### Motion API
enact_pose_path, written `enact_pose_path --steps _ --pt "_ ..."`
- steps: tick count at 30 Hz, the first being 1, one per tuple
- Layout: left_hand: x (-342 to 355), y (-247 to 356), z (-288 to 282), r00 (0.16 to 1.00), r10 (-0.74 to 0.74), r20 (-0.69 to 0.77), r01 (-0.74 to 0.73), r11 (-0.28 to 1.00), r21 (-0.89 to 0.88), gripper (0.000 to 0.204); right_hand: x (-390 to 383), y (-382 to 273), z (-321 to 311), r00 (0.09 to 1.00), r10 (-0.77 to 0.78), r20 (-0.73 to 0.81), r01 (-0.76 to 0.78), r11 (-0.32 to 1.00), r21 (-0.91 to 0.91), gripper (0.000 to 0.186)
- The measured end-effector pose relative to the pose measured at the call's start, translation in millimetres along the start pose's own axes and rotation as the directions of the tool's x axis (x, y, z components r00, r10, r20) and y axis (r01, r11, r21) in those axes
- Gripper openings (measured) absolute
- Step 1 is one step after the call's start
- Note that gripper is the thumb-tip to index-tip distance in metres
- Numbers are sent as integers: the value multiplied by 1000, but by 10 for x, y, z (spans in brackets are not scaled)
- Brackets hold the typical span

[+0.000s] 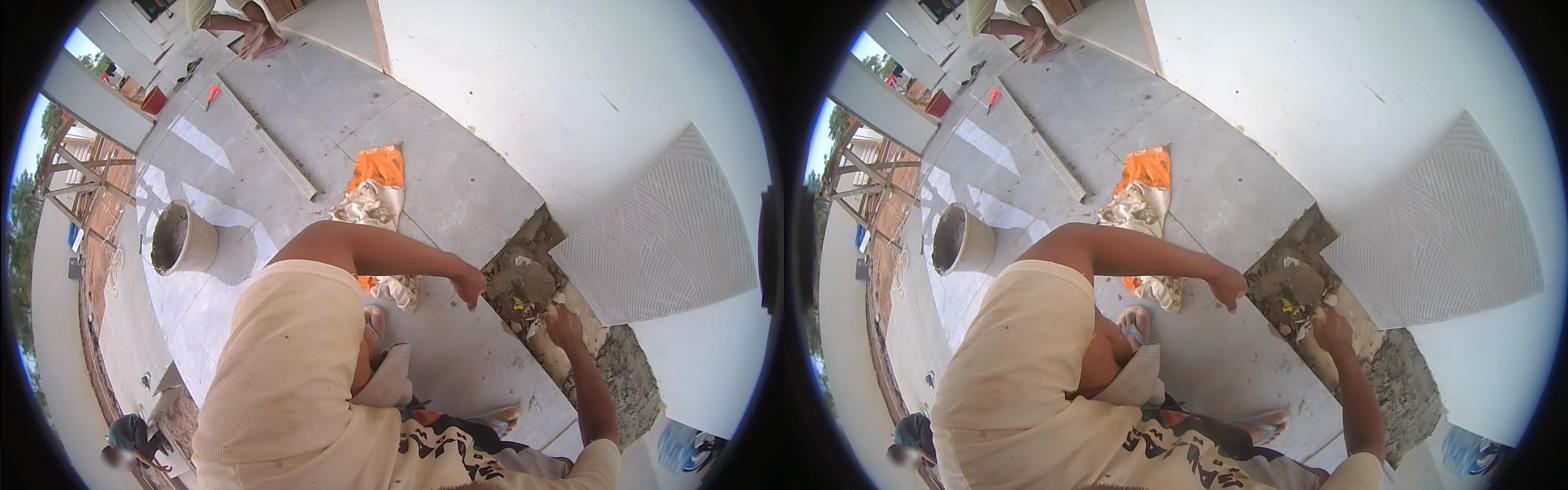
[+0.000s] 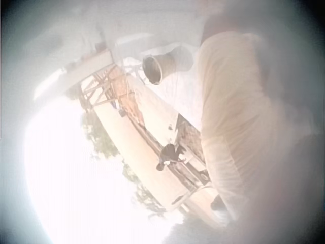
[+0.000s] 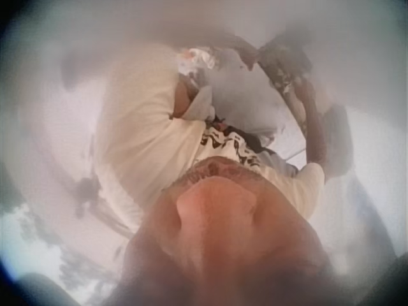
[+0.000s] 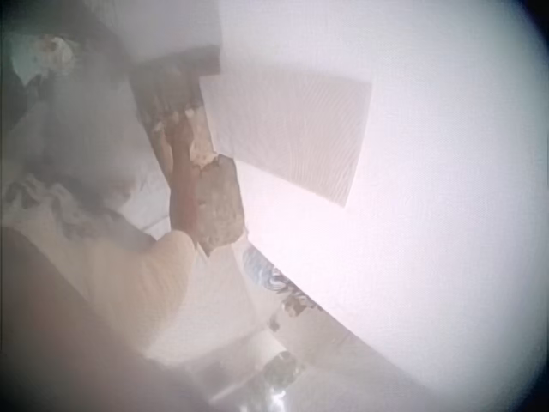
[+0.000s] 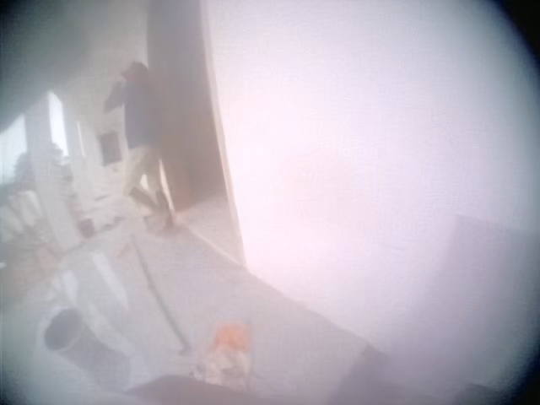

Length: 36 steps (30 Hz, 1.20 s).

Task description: The person applies cement mortar to a floor using a trowel and places a large ceramic tile into the prepared area. They then move to a separate area to cut a tile using an angle grinder.

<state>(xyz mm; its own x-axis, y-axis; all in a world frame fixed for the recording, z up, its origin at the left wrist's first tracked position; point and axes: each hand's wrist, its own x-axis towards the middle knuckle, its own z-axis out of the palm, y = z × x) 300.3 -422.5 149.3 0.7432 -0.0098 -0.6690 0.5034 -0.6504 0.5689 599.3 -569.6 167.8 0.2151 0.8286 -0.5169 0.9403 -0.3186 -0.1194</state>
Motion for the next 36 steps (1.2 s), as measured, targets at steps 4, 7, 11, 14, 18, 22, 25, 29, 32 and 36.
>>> enact_pose_path --steps 4,7,11,14,18,22,25,29,32,36 --pt "101 579 751 911 119 395 -74 989 -127 64 65 79 61 998 -46 -32 45 999 -11 60" --pt "-372 1017 1056 747 135 651 21 974 -226 64 151 231 108 997 -40 -59 41 999 27 60" --pt "-400 1016 1461 638 203 743 22 959 -281 64 169 220 240 995 -24 -95 34 993 110 60" --pt "-347 1005 1502 606 218 765 11 959 -283 64 46 351 298 992 -21 -122 45 979 198 59" --pt "-309 1010 1564 596 218 773 17 959 -284 64 -109 401 235 993 -20 -117 53 956 287 57" --pt "-241 987 1565 595 217 774 9 961 -276 64 -73 496 312 986 -13 -168 58 963 264 54" --pt "-155 982 1528 595 224 772 7 959 -284 64 -59 500 322 985 -25 -168 75 951 300 52" --pt "-159 1005 1415 595 235 769 64 940 -337 72 -84 415 325 976 -70 -205 127 952 280 51" --pt "-183 1071 1262 578 273 769 120 904 -411 87 -85 483 374 976 -73 -206 126 958 258 53" --pt "-237 1052 1219 633 285 720 109 888 -447 69 -88 503 386 974 -105 -200 156 953 259 52"
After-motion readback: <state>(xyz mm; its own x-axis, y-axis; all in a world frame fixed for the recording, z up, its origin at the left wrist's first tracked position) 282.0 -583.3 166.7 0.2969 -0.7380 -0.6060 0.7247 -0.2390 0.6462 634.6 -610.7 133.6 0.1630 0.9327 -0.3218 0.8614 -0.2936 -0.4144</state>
